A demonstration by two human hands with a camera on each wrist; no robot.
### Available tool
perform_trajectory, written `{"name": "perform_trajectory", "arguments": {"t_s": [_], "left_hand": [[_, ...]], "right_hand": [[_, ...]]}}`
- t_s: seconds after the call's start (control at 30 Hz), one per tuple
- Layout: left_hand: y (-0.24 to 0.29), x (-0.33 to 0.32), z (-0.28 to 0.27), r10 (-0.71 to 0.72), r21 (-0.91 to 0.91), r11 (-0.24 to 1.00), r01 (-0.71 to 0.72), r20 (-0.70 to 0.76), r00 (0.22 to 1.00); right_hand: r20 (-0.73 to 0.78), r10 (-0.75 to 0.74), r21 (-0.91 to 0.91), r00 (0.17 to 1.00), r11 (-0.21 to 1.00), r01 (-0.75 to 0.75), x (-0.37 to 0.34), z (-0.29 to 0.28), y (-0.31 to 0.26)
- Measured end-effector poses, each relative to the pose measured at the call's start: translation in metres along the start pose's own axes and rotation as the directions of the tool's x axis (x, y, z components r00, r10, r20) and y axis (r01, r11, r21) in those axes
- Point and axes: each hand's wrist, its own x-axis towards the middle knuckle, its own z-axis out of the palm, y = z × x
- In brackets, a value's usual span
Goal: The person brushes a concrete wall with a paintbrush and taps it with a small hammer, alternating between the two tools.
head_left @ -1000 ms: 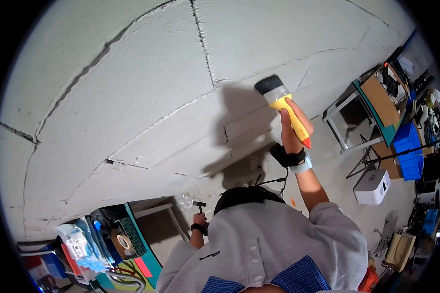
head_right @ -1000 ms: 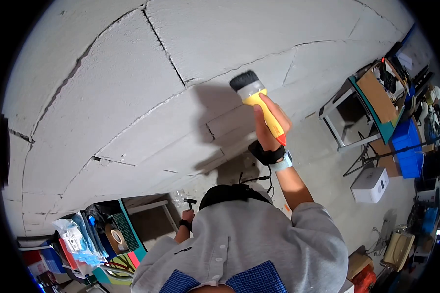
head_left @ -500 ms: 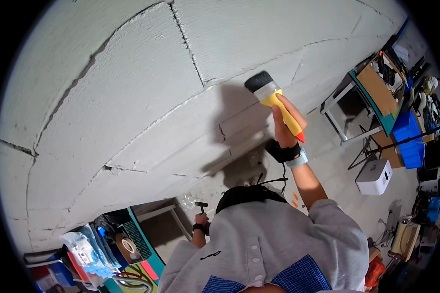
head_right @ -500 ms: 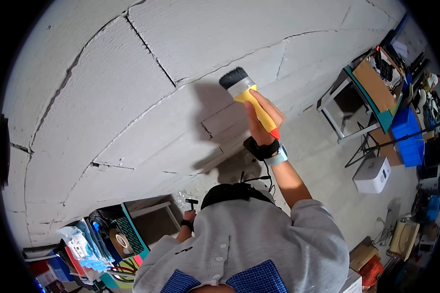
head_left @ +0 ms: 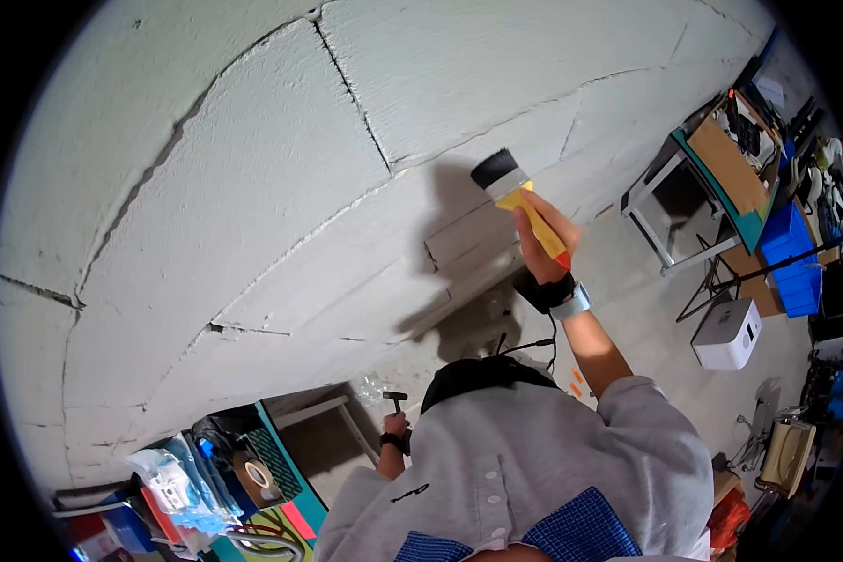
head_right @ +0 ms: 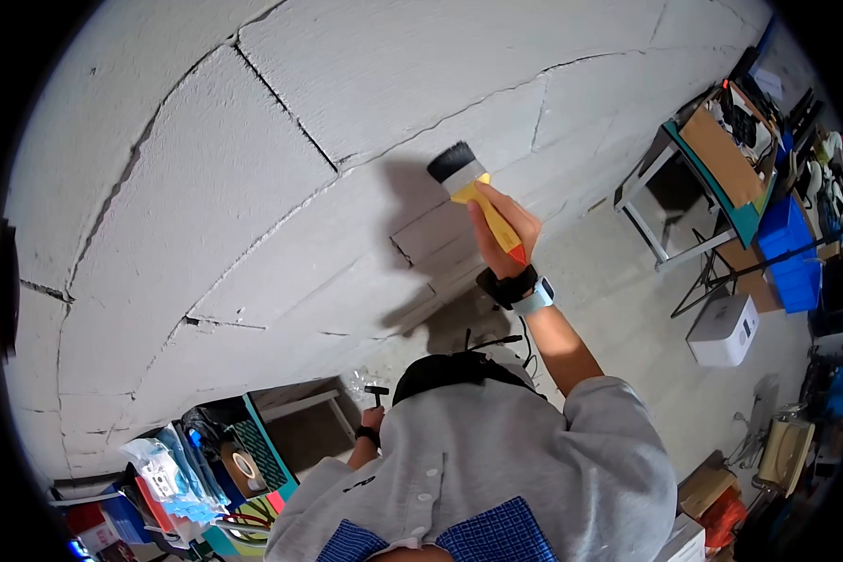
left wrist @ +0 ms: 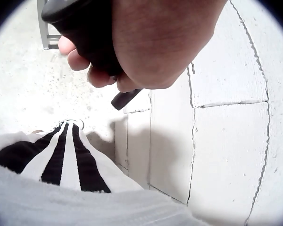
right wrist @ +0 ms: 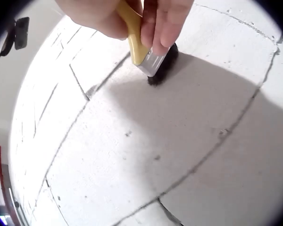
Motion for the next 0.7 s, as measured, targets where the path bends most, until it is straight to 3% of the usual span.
{"name": "perform_trajectory", "arguments": {"t_s": [0.07, 0.13, 0.27, 0.47, 0.53, 0.57, 0.63, 0.7], "left_hand": [[0.005, -0.005, -0.002, 0.035, 0.042, 0.999, -0.034, -0.018, 0.999], [0.01, -0.008, -0.003, -0.041, -0.052, 0.998, 0.04, -0.019, 0.999], [0.014, -0.012, -0.006, -0.037, -0.039, 0.999, 0.037, 0.002, 0.999], [0.019, -0.009, -0.005, -0.02, -0.052, 0.998, 0.018, -0.037, 0.999], [0.009, -0.003, -0.002, 0.015, -0.043, 0.999, -0.016, -0.023, 1.0], [0.005, 0.001, -0.002, 0.014, -0.045, 0.999, -0.015, -0.022, 1.0], [-0.023, 0.021, 0.007, 0.192, 0.088, 0.977, -0.196, 0.052, 0.98], [-0.025, 0.018, 0.009, 0.201, 0.107, 0.973, -0.206, 0.054, 0.978]], "right_hand": [[0.044, 0.016, -0.02, 0.999, 1.0, -0.015, -0.009, -0.002, 0.009], [0.04, 0.1, 0.03, 0.994, 0.994, -0.102, -0.012, -0.004, 0.011], [-0.037, 0.063, 0.072, 0.997, 0.996, -0.06, -0.004, -0.005, -0.002], [0.07, 0.125, -0.03, 0.99, 0.992, -0.123, -0.019, -0.005, 0.021], [0.133, 0.251, -0.036, 0.959, 0.968, -0.248, -0.023, -0.009, 0.024], [0.136, 0.251, -0.037, 0.958, 0.968, -0.248, -0.023, -0.009, 0.025], [0.019, 0.112, 0.046, 0.994, 0.993, -0.112, -0.012, -0.007, 0.012], [0.016, 0.085, 0.05, 0.996, 0.995, -0.086, -0.005, -0.007, 0.002]]}}
